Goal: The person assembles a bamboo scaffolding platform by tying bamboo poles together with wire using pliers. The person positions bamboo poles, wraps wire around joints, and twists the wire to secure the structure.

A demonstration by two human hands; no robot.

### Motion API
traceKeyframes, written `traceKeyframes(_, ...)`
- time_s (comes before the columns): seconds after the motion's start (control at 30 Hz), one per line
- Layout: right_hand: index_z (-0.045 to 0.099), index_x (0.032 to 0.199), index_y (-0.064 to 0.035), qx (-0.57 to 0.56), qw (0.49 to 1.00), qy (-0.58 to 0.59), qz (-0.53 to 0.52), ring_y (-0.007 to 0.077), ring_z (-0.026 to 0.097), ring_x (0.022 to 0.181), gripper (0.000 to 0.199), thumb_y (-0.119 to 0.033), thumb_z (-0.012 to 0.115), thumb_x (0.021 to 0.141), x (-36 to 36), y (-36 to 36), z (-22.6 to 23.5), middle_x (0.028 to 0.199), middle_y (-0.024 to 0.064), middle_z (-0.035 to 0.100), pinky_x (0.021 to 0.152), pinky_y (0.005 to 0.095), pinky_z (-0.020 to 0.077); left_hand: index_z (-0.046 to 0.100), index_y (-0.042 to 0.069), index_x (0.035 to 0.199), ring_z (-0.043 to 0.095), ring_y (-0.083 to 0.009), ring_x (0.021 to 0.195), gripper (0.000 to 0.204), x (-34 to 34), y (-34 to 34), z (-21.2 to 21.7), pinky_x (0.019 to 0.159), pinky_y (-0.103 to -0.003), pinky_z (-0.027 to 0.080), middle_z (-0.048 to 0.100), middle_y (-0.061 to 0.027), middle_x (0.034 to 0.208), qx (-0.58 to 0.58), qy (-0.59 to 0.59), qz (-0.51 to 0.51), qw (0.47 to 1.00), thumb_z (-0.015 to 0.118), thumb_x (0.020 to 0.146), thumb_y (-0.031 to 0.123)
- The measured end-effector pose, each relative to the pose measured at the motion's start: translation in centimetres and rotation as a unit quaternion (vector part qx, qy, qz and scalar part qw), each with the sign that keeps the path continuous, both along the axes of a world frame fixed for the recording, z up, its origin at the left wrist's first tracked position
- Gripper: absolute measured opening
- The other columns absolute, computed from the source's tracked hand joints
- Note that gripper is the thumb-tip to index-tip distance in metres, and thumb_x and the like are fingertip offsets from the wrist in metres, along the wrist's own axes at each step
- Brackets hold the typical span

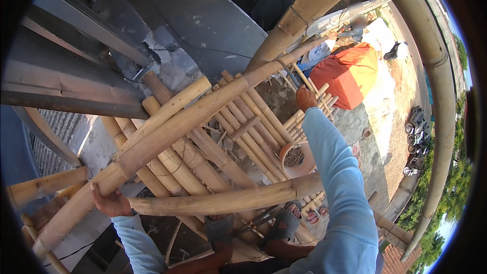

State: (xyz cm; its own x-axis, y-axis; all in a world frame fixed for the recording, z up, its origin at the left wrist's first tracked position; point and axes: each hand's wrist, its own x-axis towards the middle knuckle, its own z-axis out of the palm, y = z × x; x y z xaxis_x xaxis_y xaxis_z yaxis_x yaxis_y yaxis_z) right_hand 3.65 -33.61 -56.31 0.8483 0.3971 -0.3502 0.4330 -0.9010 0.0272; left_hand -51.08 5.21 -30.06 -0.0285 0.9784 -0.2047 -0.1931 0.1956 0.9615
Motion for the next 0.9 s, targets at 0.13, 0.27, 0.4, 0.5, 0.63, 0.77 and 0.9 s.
traceKeyframes(0.13, 0.058, 0.104, 0.0026, -0.033, 0.999, -0.014, 0.036, 0.0390, 0.075, 0.090, 0.017, -0.011, 0.050, 0.098, 0.3, 0.8, 0.3, 0.098, 0.0247, 0.074, 0.079, 0.0473, 0.0605, 0.058, 0.009, 0.124, 0.066, -0.0160, 0.098, 0.048, 0.5, 0.2, 0.5, 0.057, -0.025, 0.039, 0.069, -0.0080, 0.117, -0.016, 0.002, 0.000, 1.000, 0.068, 0.092, 0.043)
traceKeyframes(0.27, 0.057, 0.106, 0.0031, -0.031, 0.999, -0.015, 0.039, 0.0386, 0.075, 0.089, 0.019, -0.012, 0.049, 0.098, 0.0, 0.1, -1.2, 0.098, 0.0238, 0.074, 0.078, 0.0472, 0.0607, 0.058, 0.006, 0.125, 0.065, -0.0164, 0.099, 0.051, 0.3, 0.0, -0.2, 0.057, -0.024, 0.039, 0.069, -0.0105, 0.120, -0.013, 0.006, 0.031, 0.999, 0.067, 0.092, 0.043)
traceKeyframes(0.4, 0.054, 0.102, 0.0022, 0.013, 1.000, -0.010, 0.009, 0.0432, 0.074, 0.088, 0.016, -0.011, 0.046, 0.098, -2.0, 0.7, -2.1, 0.091, 0.0268, 0.073, 0.075, 0.0496, 0.0607, 0.058, 0.005, 0.125, 0.065, -0.0168, 0.101, 0.050, -0.1, -0.3, -0.2, 0.060, -0.024, 0.039, 0.069, -0.0105, 0.120, -0.006, 0.020, 0.049, 0.999, 0.066, 0.092, 0.041)
traceKeyframes(0.5, 0.055, 0.107, 0.0035, -0.040, 0.998, 0.000, 0.051, 0.0395, 0.074, 0.094, 0.019, -0.012, 0.052, 0.097, -0.6, 1.5, -0.6, 0.100, 0.0245, 0.073, 0.078, 0.0470, 0.0611, 0.058, 0.005, 0.126, 0.065, -0.0174, 0.102, 0.051, -0.1, -0.2, 0.1, 0.061, -0.024, 0.040, 0.069, -0.0120, 0.122, -0.006, 0.014, 0.025, 1.000, 0.065, 0.092, 0.042)
traceKeyframes(0.63, 0.063, 0.100, 0.0022, -0.073, 0.976, -0.028, 0.203, 0.0397, 0.075, 0.083, 0.019, -0.012, 0.051, 0.097, 3.5, 0.0, 0.2, 0.090, 0.0221, 0.074, 0.070, 0.0483, 0.0619, 0.058, 0.006, 0.126, 0.066, -0.0193, 0.105, 0.048, 0.0, 0.6, -0.9, 0.060, -0.025, 0.044, 0.068, -0.0098, 0.123, -0.010, -0.030, -0.014, 0.999, 0.068, 0.092, 0.039)
traceKeyframes(0.77, 0.069, 0.104, 0.0003, -0.116, 0.967, 0.036, 0.223, 0.0390, 0.075, 0.089, 0.024, -0.014, 0.051, 0.098, 6.2, 3.9, 1.9, 0.099, 0.0217, 0.074, 0.074, 0.0470, 0.0620, 0.055, 0.005, 0.130, 0.065, -0.0198, 0.106, 0.052, -1.2, 0.2, -0.5, 0.060, -0.025, 0.044, 0.065, -0.0137, 0.131, -0.014, -0.034, -0.040, 0.998, 0.064, 0.093, 0.040)
traceKeyframes(0.9, 0.069, 0.108, 0.0021, -0.056, 0.996, 0.006, 0.067, 0.0377, 0.074, 0.099, 0.023, -0.011, 0.055, 0.096, 2.5, 3.7, 3.8, 0.110, 0.0228, 0.073, 0.080, 0.0452, 0.0618, 0.056, 0.005, 0.128, 0.066, -0.0194, 0.100, 0.050, -0.9, 0.2, 0.3, 0.057, -0.026, 0.047, 0.066, -0.0124, 0.128, -0.014, -0.037, -0.031, 0.999, 0.065, 0.093, 0.039)
